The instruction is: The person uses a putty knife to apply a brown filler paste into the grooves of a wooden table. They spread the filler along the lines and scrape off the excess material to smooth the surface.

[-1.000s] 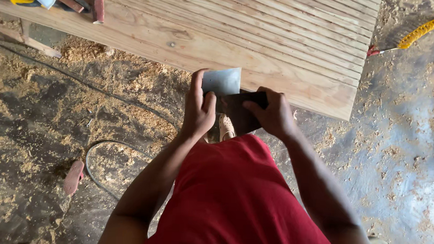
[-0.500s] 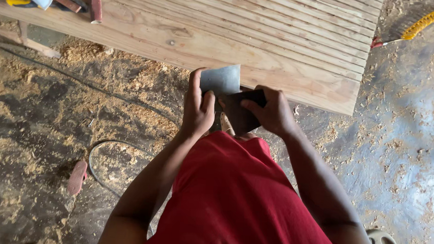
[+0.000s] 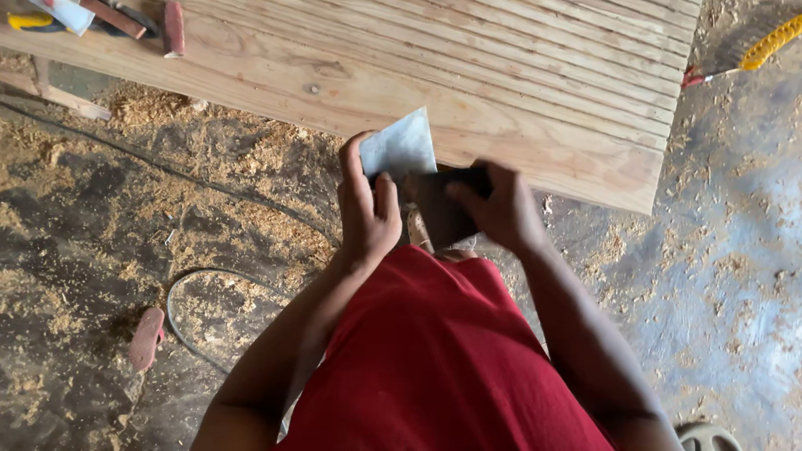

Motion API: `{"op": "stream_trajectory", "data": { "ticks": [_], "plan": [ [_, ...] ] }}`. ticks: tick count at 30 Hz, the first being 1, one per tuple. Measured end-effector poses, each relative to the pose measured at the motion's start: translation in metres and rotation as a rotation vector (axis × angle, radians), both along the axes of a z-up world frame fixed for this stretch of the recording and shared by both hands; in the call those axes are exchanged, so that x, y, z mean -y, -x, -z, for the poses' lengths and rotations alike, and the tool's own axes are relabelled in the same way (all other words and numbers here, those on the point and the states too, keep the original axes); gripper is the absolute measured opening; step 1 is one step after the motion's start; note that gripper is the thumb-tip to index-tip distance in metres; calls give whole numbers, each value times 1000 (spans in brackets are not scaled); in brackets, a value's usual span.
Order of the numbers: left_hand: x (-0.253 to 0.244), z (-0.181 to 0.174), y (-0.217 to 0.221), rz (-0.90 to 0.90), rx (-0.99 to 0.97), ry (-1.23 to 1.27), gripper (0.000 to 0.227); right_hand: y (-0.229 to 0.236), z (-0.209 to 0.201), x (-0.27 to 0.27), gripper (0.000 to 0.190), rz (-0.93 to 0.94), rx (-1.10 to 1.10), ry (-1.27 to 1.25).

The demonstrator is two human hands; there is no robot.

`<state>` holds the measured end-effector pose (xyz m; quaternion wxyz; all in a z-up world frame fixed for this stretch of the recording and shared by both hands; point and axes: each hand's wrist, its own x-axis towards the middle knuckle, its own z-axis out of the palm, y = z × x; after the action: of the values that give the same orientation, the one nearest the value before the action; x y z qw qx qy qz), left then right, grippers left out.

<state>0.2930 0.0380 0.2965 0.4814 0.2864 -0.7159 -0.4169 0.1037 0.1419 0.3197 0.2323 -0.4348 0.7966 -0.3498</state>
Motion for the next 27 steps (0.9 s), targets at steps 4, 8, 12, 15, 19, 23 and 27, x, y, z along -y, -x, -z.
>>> {"op": "stream_trajectory", "data": {
  "ticks": [4, 8, 12, 15, 19, 23, 27],
  "plan": [
    [-5, 3, 4, -8, 11, -69, 50, 0, 12, -11, 37, 35, -14, -15],
    [-3, 6, 3, -10, 19, -27, 52, -4, 4, -10, 34, 40, 47, -91],
    [-4, 9, 2, -7, 24, -102, 51, -5, -8, -5, 35, -5, 1, -18],
    [-4, 7, 4, 16, 18, -97, 50, -3, -11, -2, 33, 83, 74, -44],
    [2, 6, 1, -12, 15, -156, 52, -3, -4, -14, 35, -88, -27, -87],
    [23, 14, -10, 48, -81, -562, 46, 12, 0, -25, 28, -4, 115, 11],
    [29, 36, -16, 69, -310, -917, 43, 4, 3, -22, 20, 242, 70, 236]
  ]
}}
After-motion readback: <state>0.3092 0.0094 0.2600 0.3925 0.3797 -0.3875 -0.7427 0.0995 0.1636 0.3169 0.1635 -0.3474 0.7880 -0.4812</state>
